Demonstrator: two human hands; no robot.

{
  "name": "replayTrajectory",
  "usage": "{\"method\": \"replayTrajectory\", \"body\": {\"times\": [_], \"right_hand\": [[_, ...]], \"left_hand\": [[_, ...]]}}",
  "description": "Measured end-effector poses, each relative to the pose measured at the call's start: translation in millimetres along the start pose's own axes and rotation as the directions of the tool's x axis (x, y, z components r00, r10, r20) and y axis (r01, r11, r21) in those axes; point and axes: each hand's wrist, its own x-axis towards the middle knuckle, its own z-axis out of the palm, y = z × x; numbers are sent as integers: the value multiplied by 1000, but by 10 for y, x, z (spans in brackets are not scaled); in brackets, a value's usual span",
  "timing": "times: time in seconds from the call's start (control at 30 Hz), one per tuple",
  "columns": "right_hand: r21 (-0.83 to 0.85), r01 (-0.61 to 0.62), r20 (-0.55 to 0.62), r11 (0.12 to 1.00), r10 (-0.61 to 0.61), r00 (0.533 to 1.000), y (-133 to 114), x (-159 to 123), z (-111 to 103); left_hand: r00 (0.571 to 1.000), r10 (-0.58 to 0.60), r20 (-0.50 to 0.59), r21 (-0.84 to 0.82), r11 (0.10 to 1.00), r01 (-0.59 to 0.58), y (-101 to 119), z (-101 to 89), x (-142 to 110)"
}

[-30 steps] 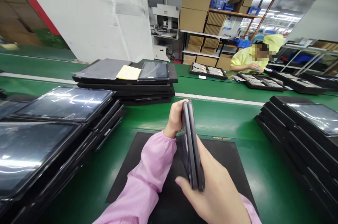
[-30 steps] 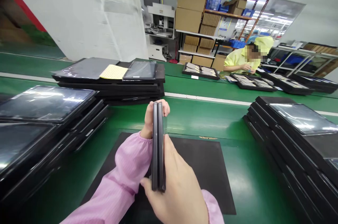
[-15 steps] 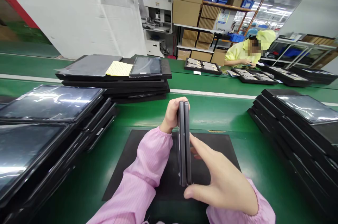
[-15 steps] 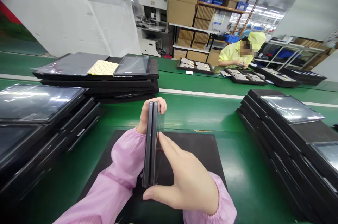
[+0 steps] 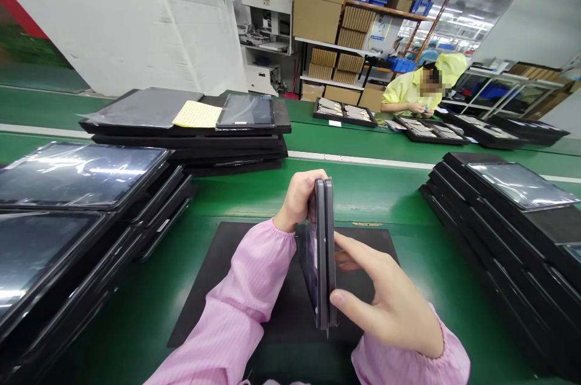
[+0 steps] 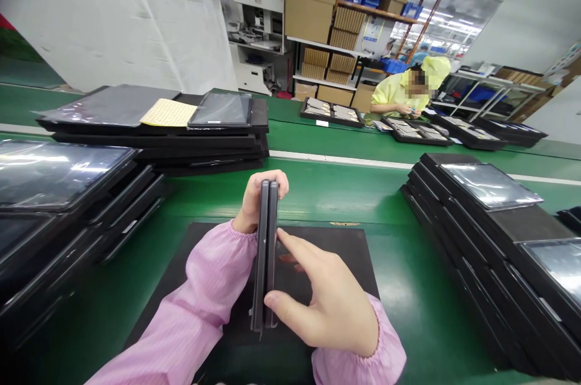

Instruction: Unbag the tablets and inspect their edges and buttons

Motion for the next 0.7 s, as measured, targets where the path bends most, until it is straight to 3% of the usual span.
{"method": "replayTrajectory", "body": {"times": [0.23,0.47,0.57,0.63,0.7], "right_hand": [[9,-71,-74,997,72,995,-95,83,41],[42,-56,-17,998,57,998,-115,77,27],[32,-94,-66,995,96,993,-166,89,97],[17,-145,-139,989,146,979,-209,110,172],[-4,-202,-209,979,197,958,-240,125,237]], "left_hand": [[998,43,39,73,996,-46,5,41,-24],[993,103,50,66,992,-106,19,26,-38],[995,89,49,54,994,-91,15,55,-41],[997,78,21,34,996,-79,-27,107,-69],[990,73,-122,18,997,-71,-125,160,-139]]}}
